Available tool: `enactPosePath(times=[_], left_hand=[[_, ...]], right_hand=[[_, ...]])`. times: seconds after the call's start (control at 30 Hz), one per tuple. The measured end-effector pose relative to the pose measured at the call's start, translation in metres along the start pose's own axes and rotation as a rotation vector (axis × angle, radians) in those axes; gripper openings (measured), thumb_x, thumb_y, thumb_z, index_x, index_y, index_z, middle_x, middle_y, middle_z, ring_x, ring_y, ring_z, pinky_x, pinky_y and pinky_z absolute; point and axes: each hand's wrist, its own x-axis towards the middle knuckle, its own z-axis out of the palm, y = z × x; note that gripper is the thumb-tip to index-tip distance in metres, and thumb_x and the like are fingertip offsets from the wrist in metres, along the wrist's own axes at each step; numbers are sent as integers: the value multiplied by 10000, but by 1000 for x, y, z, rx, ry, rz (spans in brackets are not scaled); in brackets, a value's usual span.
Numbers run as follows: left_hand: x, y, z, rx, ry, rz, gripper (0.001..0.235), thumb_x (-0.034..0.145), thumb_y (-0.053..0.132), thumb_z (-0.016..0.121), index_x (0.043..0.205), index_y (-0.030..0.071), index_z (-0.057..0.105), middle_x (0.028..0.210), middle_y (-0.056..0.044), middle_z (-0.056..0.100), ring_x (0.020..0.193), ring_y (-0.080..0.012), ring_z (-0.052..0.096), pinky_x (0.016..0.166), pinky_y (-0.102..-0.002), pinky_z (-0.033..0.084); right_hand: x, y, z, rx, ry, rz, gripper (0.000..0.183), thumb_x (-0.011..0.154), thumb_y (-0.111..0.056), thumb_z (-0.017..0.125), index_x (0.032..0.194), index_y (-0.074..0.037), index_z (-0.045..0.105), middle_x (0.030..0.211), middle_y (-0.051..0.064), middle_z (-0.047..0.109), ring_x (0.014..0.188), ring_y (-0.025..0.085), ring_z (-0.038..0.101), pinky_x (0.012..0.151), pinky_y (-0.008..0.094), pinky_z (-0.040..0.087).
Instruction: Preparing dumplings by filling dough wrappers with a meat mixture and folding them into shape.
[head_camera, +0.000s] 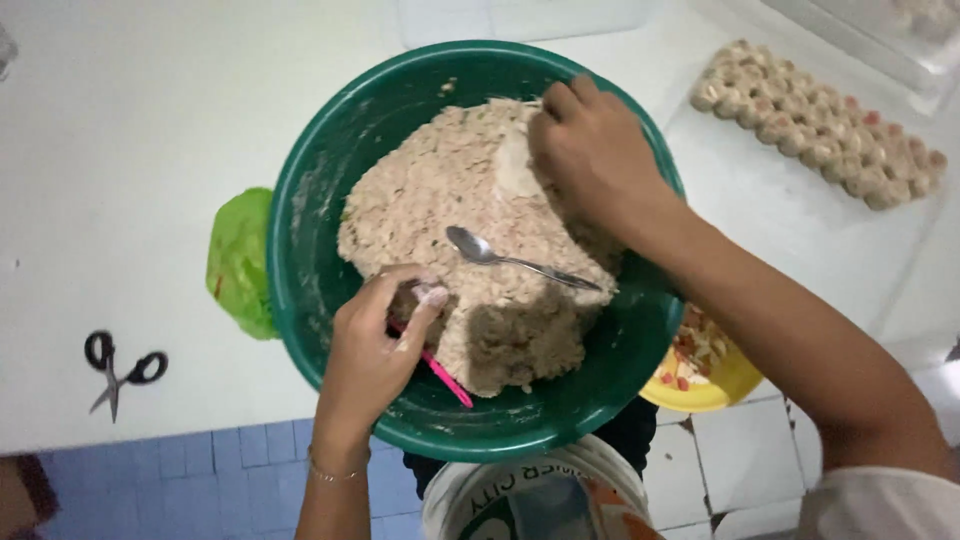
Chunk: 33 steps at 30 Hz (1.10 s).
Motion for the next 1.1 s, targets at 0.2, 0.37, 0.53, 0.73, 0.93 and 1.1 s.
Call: enactPosePath(times=[0.2,0.37,0.53,0.73,0.93,1.1], left_hand=[[2,3,-4,-99,-46,-57,266,994,283,567,1135,64,620,1074,-100,697,983,-247,675,788,-362,511],[-3,-1,3,-941,-78,-243,663,1059,489,320,1406,-62,444,1465,-314,480,1349,-416,484,1114,-560,348],[-5,25,-2,-1344,-39,-783,803,930,641,351,1412,20,513,1382,-156,599,1272,-307,561,1085,-469,437],[-13,20,-4,-1445,147,-606,695,957,382,576,1501,-20,419,1465,-204,493,1265,-343,528,1008,-506,471],[6,-22,-12,-525,159,-223,399,983,202,568,1357,63,575,1287,-166,668,1218,-325,608,1011,-446,482],[5,-33,-2,-242,53,-196,341,900,224,702,1186,38,698,1023,-225,734,984,-399,696,826,-491,524]], right_hand=[[-1,-14,-18,390,79,70,91,854,118,723,894,50,679,855,185,647,742,380,569,602,455,403],[-2,-55,-58,618,37,125,229,876,-4,704,1103,-37,699,989,163,710,929,363,693,813,463,549],[-9,-114,-124,913,-137,87,326,886,-107,703,1207,-83,649,1021,201,711,933,403,711,779,495,581],[-2,-88,-114,653,-557,352,216,928,-250,692,1103,-128,726,981,134,681,949,349,699,817,444,569],[-40,-73,-22,302,-353,68,116,847,-299,728,912,-210,763,886,53,630,862,269,669,661,367,562],[-38,-68,-23,262,-440,98,155,858,-323,719,930,-196,768,877,53,639,851,277,690,667,368,571]])
